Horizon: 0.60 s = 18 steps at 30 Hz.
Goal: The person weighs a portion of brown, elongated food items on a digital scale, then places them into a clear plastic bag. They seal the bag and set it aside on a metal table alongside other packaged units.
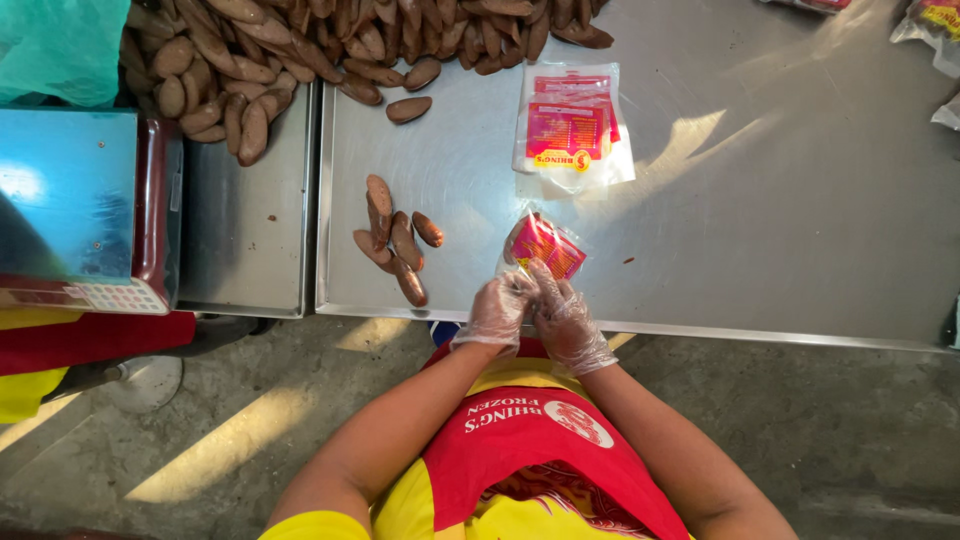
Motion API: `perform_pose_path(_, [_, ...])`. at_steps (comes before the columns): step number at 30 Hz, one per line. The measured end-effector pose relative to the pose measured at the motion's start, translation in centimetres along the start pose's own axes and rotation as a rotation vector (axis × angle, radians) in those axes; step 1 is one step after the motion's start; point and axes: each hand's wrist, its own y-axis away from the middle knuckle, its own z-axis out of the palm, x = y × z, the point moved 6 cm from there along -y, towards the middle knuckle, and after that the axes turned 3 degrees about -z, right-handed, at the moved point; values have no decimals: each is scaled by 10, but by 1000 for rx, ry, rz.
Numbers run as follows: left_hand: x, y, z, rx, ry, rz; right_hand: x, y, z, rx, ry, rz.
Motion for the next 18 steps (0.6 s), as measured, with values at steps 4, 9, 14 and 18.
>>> perform_pose_path(4, [-22, -5, 28, -138, 89, -139, 11, 4, 4, -35, -155, -6])
perform_pose_path(9, [6, 5, -5, -460, -324, -34, -4, 8, -10, -17, -181, -49])
perform_pose_path(14, [63, -8, -151, 19, -379, -157, 3, 6, -30, 89, -146, -21])
perform_pose_path(18, [118, -53, -221, 288, -768, -83, 3, -19, -38, 185, 155, -196])
